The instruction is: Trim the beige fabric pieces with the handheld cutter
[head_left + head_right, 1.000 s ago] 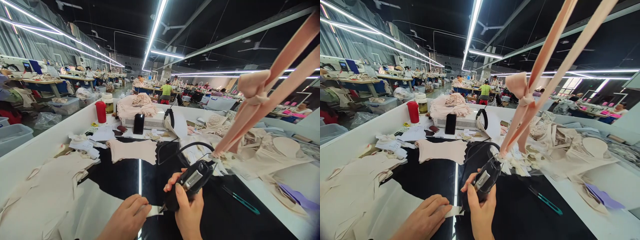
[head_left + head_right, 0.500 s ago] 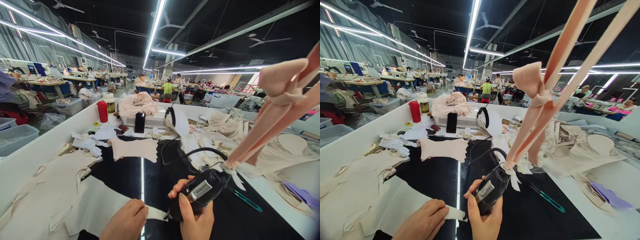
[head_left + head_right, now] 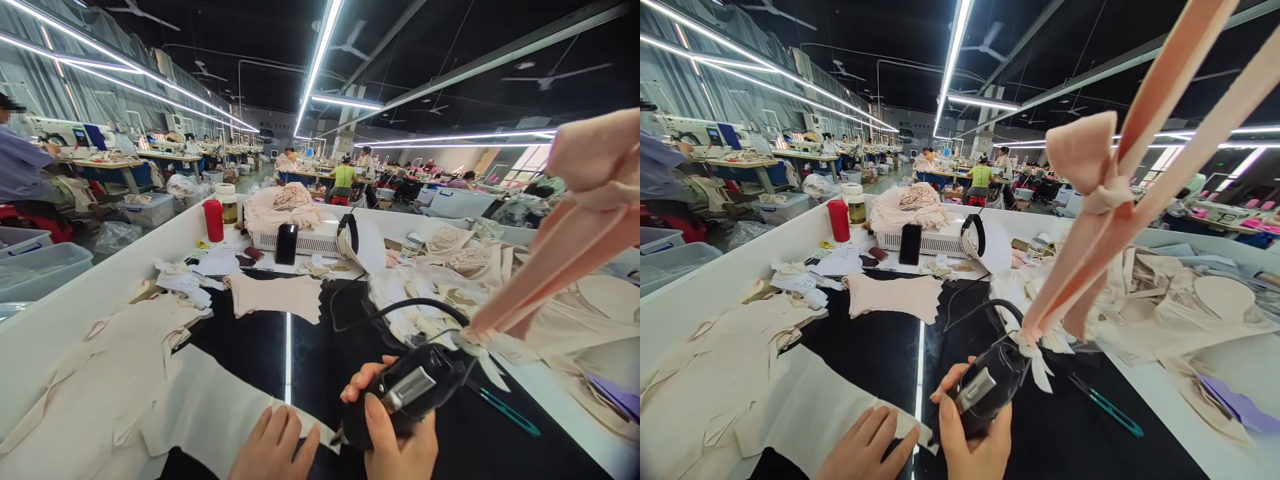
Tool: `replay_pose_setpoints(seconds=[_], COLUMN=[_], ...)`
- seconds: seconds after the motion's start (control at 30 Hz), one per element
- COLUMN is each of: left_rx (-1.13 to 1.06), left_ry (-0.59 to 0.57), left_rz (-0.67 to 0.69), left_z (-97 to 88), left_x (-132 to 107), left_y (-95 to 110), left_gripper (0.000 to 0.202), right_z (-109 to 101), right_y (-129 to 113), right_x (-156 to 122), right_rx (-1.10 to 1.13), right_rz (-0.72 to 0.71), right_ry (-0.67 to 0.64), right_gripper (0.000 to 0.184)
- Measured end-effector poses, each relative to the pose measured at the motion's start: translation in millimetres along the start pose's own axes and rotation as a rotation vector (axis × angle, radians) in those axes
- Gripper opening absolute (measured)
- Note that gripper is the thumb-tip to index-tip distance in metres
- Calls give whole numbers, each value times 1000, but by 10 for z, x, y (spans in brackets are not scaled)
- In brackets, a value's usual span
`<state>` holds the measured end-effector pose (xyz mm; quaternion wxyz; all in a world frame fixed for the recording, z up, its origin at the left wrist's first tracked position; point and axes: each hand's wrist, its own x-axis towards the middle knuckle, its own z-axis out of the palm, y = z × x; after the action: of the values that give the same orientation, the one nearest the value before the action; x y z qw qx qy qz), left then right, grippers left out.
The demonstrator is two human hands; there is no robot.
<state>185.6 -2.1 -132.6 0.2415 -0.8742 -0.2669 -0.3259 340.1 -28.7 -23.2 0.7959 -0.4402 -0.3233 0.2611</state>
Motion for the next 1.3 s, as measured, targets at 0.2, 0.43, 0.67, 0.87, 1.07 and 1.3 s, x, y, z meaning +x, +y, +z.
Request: replay_pose_setpoints(seconds=[0.2, 0.43, 0.67, 0.87, 1.07, 1.3], left_rx=[27, -1, -5, 1, -82, -332], left_ry=[-75, -71, -10, 145, 158, -139], left_rz=[-68, -126, -80, -89, -65, -15], left_z=[-1, -40, 18, 240, 126, -466], left_x=[-43, 3, -43, -90, -2, 166], left_y=[83, 115, 72, 119, 19, -356], left_gripper=[30, 38, 18, 15, 18, 43], right_z=[51, 201, 192, 245, 248, 262], right_y=[134, 170, 218, 286, 271, 129], right_x=[188, 120, 189, 184, 134, -64], right_rx=[77, 77, 88, 74, 43, 42], right_rz=[-100, 1, -58, -80, -26, 20], right_ry=[-150, -127, -167, -219, -191, -102], right_gripper=[32, 34, 29, 30, 31, 38])
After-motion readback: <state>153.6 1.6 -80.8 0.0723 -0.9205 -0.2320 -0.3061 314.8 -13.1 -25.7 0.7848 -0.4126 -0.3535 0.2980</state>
